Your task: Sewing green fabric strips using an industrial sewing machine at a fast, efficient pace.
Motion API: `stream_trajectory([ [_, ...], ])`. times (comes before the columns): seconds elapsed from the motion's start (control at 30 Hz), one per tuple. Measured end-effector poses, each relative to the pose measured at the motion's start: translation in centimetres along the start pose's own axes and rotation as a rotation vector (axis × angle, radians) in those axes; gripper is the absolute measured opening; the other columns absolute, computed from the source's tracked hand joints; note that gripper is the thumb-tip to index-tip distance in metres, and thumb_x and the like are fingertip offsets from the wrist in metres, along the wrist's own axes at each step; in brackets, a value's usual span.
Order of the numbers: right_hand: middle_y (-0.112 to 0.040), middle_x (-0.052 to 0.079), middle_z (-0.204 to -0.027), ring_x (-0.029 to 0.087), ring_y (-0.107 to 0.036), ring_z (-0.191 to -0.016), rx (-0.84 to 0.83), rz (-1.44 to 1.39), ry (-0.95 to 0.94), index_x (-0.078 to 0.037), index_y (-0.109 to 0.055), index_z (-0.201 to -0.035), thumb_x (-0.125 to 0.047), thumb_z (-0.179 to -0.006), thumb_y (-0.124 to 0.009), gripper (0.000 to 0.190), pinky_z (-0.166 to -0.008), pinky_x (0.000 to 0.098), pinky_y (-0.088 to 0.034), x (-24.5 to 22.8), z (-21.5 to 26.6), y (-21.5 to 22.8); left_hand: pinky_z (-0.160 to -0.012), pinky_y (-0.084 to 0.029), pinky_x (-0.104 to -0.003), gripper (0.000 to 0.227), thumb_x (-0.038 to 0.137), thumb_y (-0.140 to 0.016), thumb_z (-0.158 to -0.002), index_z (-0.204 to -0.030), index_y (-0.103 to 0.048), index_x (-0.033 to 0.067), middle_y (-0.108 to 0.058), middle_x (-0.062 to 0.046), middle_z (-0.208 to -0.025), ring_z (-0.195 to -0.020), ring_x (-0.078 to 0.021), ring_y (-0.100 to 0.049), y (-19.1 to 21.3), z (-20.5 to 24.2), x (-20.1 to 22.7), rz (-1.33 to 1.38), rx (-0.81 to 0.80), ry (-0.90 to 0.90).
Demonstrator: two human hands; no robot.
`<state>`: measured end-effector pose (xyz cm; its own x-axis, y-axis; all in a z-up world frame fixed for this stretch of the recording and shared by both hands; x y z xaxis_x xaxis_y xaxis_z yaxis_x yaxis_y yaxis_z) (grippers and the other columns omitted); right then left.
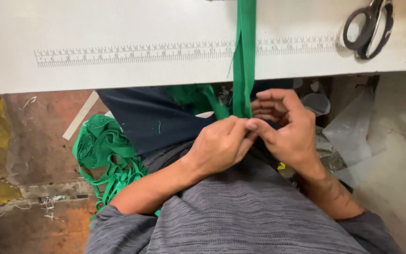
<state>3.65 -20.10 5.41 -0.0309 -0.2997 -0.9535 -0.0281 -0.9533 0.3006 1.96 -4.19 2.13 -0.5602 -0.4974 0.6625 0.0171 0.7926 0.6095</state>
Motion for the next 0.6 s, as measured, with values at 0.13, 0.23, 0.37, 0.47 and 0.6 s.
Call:
stream_trajectory([
  [0.13,-0.077,0.026,-0.098,0.024,-0.076,-0.084,-0.023,0.01,-0.022,0.011,-0.063,-0.124,-0.009,-0.098,-0.088,0.042,-0.072,0.0393,-0.065,0.9,-1.0,0.1,-0.067,-0.064,-0.038,0.015,0.021,-0.068,-0.105,-0.107,-0.071,0.0062,-0.066,-0.01,-0.09,-0.08,-0.0296,-0.074,1.6,-1.1,1.7,0.142,-0.018,-0.089],
  [0.23,-0.079,0.013,-0.084,0.013,-0.07,-0.066,0.041,0.123,-0.027,0.002,-0.072,-0.113,-0.008,-0.105,-0.085,0.018,-0.056,0.028,-0.056,0.9,-0.2,0.1,-0.072,-0.068,-0.034,0.02,0.019,-0.079,-0.101,-0.114,-0.076,0.0042,-0.076,-0.011,-0.095,-0.086,-0.0287,-0.08,1.9,-1.1,-2.0,0.369,0.102,0.198],
  [0.37,-0.078,0.014,-0.076,0.009,-0.065,-0.056,0.128,0.173,0.058,0.007,-0.073,-0.109,-0.004,-0.104,-0.089,0.02,-0.05,0.0232,-0.05,0.3,0.4,0.1,-0.08,-0.071,-0.035,0.04,0.017,-0.088,-0.097,-0.13,-0.072,0.0011,-0.083,-0.017,-0.106,-0.093,-0.0269,-0.083,1.5,-1.3,-4.9,0.578,0.273,0.538],
  [0.47,-0.079,0.015,-0.075,0.016,-0.073,-0.059,0.153,0.22,0.195,0.009,-0.075,-0.106,0.0,-0.101,-0.09,0.018,-0.055,0.0281,-0.055,-0.9,0.4,0.2,-0.069,-0.069,-0.026,0.027,0.008,-0.09,-0.094,-0.118,-0.08,0.0023,-0.084,-0.009,-0.089,-0.081,-0.0185,-0.084,2.6,-1.6,-3.6,0.473,0.338,0.43],
  [0.6,-0.08,0.011,-0.075,0.021,-0.076,-0.059,0.22,0.326,0.305,0.008,-0.078,-0.104,-0.006,-0.101,-0.093,0.021,-0.058,0.0299,-0.057,-1.0,1.5,0.5,-0.061,-0.068,-0.028,0.034,0.007,-0.092,-0.092,-0.124,-0.081,0.0028,-0.08,-0.007,-0.083,-0.073,-0.0181,-0.08,3.1,-1.4,-1.4,0.171,0.432,0.175],
])
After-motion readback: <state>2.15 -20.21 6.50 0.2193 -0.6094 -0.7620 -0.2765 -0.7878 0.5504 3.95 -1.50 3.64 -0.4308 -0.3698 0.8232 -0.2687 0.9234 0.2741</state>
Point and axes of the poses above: each hand's wrist, its own z-axis away from the middle knuckle, its own y-axis out of the back of the hand, x = y × z, the point moved 6 cm from there along -z, towards the middle knuckle
